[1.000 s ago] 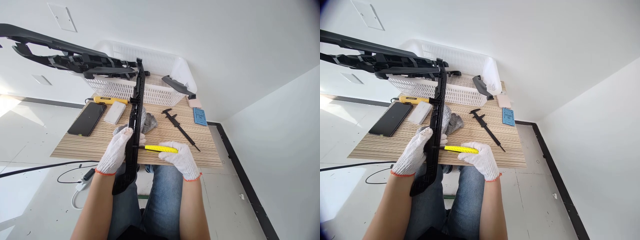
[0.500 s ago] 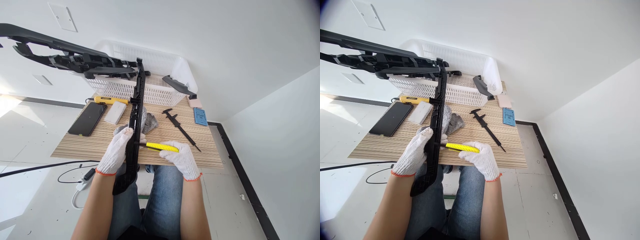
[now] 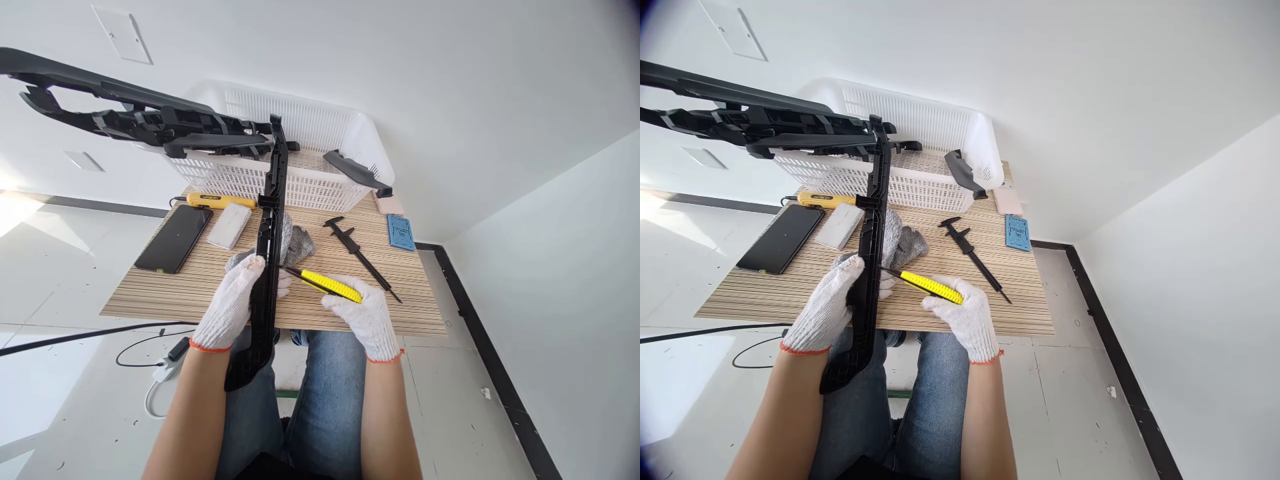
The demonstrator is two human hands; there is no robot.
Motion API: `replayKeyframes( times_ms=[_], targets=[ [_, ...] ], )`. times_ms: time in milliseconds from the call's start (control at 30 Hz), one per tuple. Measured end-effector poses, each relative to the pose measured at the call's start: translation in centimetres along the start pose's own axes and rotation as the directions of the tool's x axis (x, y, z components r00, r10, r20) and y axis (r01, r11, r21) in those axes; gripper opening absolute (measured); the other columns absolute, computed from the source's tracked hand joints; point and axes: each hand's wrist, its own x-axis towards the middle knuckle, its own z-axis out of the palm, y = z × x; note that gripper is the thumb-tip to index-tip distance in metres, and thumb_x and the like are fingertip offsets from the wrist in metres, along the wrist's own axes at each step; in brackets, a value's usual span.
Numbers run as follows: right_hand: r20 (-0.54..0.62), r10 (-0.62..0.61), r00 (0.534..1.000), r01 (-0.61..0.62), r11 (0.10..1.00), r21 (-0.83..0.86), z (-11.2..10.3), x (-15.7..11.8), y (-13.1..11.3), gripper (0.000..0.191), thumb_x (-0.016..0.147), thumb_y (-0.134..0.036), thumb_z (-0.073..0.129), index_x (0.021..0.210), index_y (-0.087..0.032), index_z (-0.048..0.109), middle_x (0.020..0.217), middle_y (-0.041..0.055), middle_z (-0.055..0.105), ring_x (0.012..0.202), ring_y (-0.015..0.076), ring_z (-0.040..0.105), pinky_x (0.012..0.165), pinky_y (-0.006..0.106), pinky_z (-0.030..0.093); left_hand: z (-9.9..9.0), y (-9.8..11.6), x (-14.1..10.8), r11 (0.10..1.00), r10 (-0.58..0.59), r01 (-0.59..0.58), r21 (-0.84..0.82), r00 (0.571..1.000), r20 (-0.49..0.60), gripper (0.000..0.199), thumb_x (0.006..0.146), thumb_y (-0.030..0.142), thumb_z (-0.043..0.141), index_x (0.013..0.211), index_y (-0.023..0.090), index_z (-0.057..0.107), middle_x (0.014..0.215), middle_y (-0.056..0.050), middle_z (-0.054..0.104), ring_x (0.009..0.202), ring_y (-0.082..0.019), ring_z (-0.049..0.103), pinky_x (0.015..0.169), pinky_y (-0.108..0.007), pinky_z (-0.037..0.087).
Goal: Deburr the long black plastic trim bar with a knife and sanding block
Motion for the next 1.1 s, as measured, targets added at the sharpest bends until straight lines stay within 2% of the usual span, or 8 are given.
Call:
replayKeyframes(
  times_ms=[333, 467, 600, 700, 833, 933, 1033, 1100],
  targets=[
    [0.055, -0.023, 0.998, 0.024, 0.999, -0.023, -0.11, -0.02, -0.02, 0.048, 0.056, -0.034, 0.091, 0.101, -0.018, 0.082, 0.082, 0.0033, 0.076, 0.07, 0.0173, 0.069, 0.066, 0.029, 0.057, -0.01, -0.17, 0.21, 1.0, 0.027, -0.027, -0.009, 0.999, -0.017, 0.049, 0.08, 0.062, 0.076, 0.102, 0.019, 0.071, 0.087, -0.009, 0.078, 0.086, -0.029, 0.077, 0.074, -0.035, 0.064],
    [-0.01, -0.019, 1.0, 0.019, 1.0, 0.002, -0.14, -0.02, 0.0, 0.05, 0.06, -0.039, 0.089, 0.104, -0.018, 0.082, 0.075, 0.0019, 0.074, 0.063, 0.0151, 0.064, 0.06, 0.028, 0.054, 0.04, -0.17, 0.2, 1.0, 0.016, -0.017, -0.026, 1.0, -0.02, 0.048, 0.08, 0.06, 0.077, 0.103, 0.018, 0.071, 0.087, -0.009, 0.078, 0.086, -0.028, 0.077, 0.076, -0.036, 0.064],
    [0.073, -0.008, 0.997, 0.01, 1.0, -0.028, -0.11, 0.02, -0.03, 0.049, 0.054, -0.034, 0.092, 0.099, -0.017, 0.083, 0.079, 0.0033, 0.075, 0.067, 0.0165, 0.067, 0.063, 0.028, 0.055, -0.02, -0.23, 0.22, 0.999, 0.027, -0.027, -0.038, 1.0, 0.005, 0.047, 0.08, 0.061, 0.077, 0.1, 0.019, 0.071, 0.084, -0.008, 0.077, 0.086, -0.028, 0.077, 0.076, -0.035, 0.064],
    [-0.01, -0.018, 1.0, 0.018, 1.0, -0.003, -0.11, 0.02, 0.07, 0.052, 0.06, -0.039, 0.089, 0.106, -0.017, 0.082, 0.077, 0.003, 0.075, 0.065, 0.0164, 0.066, 0.061, 0.028, 0.055, -0.06, -0.25, 0.26, 0.999, 0.023, -0.023, -0.041, 1.0, -0.004, 0.044, 0.079, 0.059, 0.078, 0.099, 0.02, 0.071, 0.083, -0.007, 0.077, 0.086, -0.028, 0.077, 0.076, -0.035, 0.064],
    [0.081, -0.027, 0.996, 0.029, 0.999, -0.023, -0.12, -0.02, 0.13, 0.05, 0.056, -0.035, 0.091, 0.102, -0.018, 0.083, 0.086, 0.0043, 0.078, 0.075, 0.0196, 0.071, 0.07, 0.03, 0.059, 0.03, -0.11, 0.15, 1.0, 0.027, -0.027, -0.016, 1.0, -0.004, 0.046, 0.079, 0.062, 0.077, 0.097, 0.02, 0.071, 0.083, -0.009, 0.078, 0.089, -0.03, 0.077, 0.077, -0.036, 0.064],
    [0.034, -0.042, 0.999, 0.043, 0.999, -0.014, -0.09, -0.03, 0.04, 0.049, 0.061, -0.038, 0.09, 0.105, -0.019, 0.082, 0.086, 0.0043, 0.078, 0.076, 0.0195, 0.071, 0.069, 0.031, 0.059, 0.17, 0.08, -0.01, 1.0, 0.021, -0.022, -0.013, 1.0, -0.014, 0.046, 0.078, 0.062, 0.078, 0.097, 0.021, 0.07, 0.084, -0.009, 0.078, 0.09, -0.031, 0.077, 0.077, -0.035, 0.064],
    [0.103, -0.041, 0.994, 0.044, 0.998, -0.036, -0.09, 0.01, -0.04, 0.047, 0.057, -0.034, 0.093, 0.1, -0.019, 0.083, 0.088, 0.0044, 0.078, 0.078, 0.0194, 0.071, 0.072, 0.03, 0.059, 0.3, 0.26, -0.07, 1.0, 0.016, -0.016, -0.025, 1.0, 0.007, 0.046, 0.078, 0.062, 0.078, 0.096, 0.02, 0.07, 0.085, -0.008, 0.078, 0.089, -0.03, 0.077, 0.077, -0.035, 0.064],
    [0.076, -0.041, 0.996, 0.042, 0.999, -0.015, -0.13, 0.07, -0.04, 0.047, 0.058, -0.035, 0.092, 0.102, -0.019, 0.082, 0.086, 0.0037, 0.077, 0.077, 0.0184, 0.07, 0.071, 0.03, 0.059, 0.35, 0.34, -0.06, 1.0, 0.01, -0.01, -0.024, 1.0, -0.002, 0.046, 0.078, 0.061, 0.078, 0.096, 0.02, 0.069, 0.086, -0.008, 0.078, 0.088, -0.029, 0.077, 0.077, -0.035, 0.064]
  ],
)
